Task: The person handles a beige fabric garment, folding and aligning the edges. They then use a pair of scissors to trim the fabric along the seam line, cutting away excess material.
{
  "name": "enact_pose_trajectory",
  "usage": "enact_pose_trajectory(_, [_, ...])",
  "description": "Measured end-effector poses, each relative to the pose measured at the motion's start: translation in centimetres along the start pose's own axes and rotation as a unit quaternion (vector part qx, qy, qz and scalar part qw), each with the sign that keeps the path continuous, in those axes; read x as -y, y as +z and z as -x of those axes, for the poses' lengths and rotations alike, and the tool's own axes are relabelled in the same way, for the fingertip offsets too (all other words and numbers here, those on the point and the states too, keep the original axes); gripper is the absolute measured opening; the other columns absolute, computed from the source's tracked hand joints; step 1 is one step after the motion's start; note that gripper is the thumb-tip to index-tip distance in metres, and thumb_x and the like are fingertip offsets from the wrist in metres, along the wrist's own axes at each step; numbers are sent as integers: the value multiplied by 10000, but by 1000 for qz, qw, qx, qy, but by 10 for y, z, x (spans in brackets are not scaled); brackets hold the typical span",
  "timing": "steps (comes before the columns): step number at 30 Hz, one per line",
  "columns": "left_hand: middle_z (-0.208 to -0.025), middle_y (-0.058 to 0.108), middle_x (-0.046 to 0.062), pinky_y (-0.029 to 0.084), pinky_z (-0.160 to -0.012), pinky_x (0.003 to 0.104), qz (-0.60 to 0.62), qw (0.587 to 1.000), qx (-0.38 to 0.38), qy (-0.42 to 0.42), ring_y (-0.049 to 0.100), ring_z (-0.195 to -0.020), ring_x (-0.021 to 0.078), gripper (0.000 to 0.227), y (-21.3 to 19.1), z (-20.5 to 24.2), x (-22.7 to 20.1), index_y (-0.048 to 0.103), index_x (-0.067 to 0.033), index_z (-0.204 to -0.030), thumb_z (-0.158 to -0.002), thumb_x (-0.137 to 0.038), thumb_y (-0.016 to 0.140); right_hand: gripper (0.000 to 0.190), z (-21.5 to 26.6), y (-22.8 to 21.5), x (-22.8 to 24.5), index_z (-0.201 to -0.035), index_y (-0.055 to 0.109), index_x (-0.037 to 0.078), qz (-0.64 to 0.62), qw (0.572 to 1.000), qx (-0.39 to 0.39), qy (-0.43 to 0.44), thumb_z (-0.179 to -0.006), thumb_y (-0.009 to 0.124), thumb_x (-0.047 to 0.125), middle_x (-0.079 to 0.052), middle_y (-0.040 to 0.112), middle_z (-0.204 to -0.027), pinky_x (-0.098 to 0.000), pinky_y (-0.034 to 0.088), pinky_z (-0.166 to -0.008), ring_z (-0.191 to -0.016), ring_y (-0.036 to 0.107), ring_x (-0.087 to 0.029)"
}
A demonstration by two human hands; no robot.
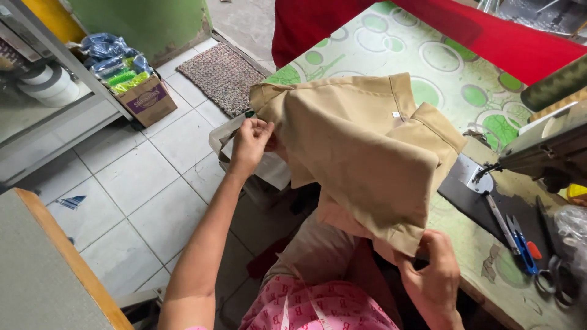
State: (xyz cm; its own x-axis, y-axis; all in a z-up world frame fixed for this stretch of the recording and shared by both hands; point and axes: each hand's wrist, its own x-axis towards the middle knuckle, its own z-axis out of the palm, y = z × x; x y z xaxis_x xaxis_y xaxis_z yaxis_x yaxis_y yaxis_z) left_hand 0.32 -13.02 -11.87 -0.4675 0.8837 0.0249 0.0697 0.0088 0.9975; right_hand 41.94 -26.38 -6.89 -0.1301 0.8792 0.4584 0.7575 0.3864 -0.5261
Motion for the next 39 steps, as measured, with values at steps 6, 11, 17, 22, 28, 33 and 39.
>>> enact_pose_trajectory(6, [-848, 687, 47, 574, -603, 280, -13, 996, -83, -13, 670, -718, 148, 499, 29, -9, -13, 549, -86, -998, -733, -263, 932, 110, -40, -27, -1, -1152, 649, 80, -12, 994, -91, -50, -1075, 680, 8, -69, 673, -1125, -333, 477, -849, -836, 639, -186])
enact_pose_trajectory(11, [-875, 699, 38, 568, -703, 304, -69, 994, -68, 55, 672, -761, 157, 468, 54, -11, -27, 568, -82, -1076, -774, -253, 883, 202, -72, -71, 5, -1234, 709, 12, 82, 974, -176, -120, -1156, 710, -174, -140, 743, -1094, -390, 519, -843, -931, 694, -278])
enact_pose_trajectory(17, [-977, 741, 111, 608, -662, 253, 19, 996, -65, 64, 695, -810, 187, 156, 35, -27, -53, 680, -16, -1030, -874, -31, 674, 316, -24, -48, -3, -1126, 706, 80, 72, 948, 68, -301, -936, 514, -84, -56, 742, -1126, -430, 481, -966, -1019, 634, -290])
enact_pose_trajectory(22, [-895, 722, 64, 570, -745, 271, 130, 985, -116, 7, 660, -822, 159, 44, 22, -39, -29, 688, -57, -925, -895, -85, 705, 242, -11, -24, 5, -1173, 658, 70, 81, 933, 143, -321, -962, 548, 24, -56, 709, -1127, -387, 481, -921, -1013, 608, -271])
enact_pose_trajectory(28, [-955, 762, 168, 597, -649, 380, 357, 926, 8, -122, 726, -807, 251, 194, 32, 31, -33, 661, -77, -887, -885, -220, 792, 181, -15, -23, 20, -1125, 675, 96, 88, 948, 91, -292, -992, 556, 64, -60, 676, -1222, -409, 499, -967, -1089, 599, -297])
enact_pose_trajectory(33, [-754, 734, 84, 624, -517, 393, 385, 895, 142, -177, 743, -699, 185, 247, 50, 87, -42, 638, -80, -736, -841, -174, 840, 331, -39, -54, 37, -1248, 674, 112, -109, 943, 230, -216, -925, 693, 184, -74, 763, -1124, -353, 567, -891, -974, 734, -240])
enact_pose_trajectory(39, [-1246, 669, 331, 496, -1083, 265, 408, 875, 174, -195, 660, -1234, 292, 258, 58, 104, 5, 637, 187, -1102, -884, 55, 672, 320, -120, -72, 38, -1347, 623, 67, 10, 953, 96, -288, -1060, 490, 20, -179, 656, -1349, -456, 491, -997, -1172, 621, -373])
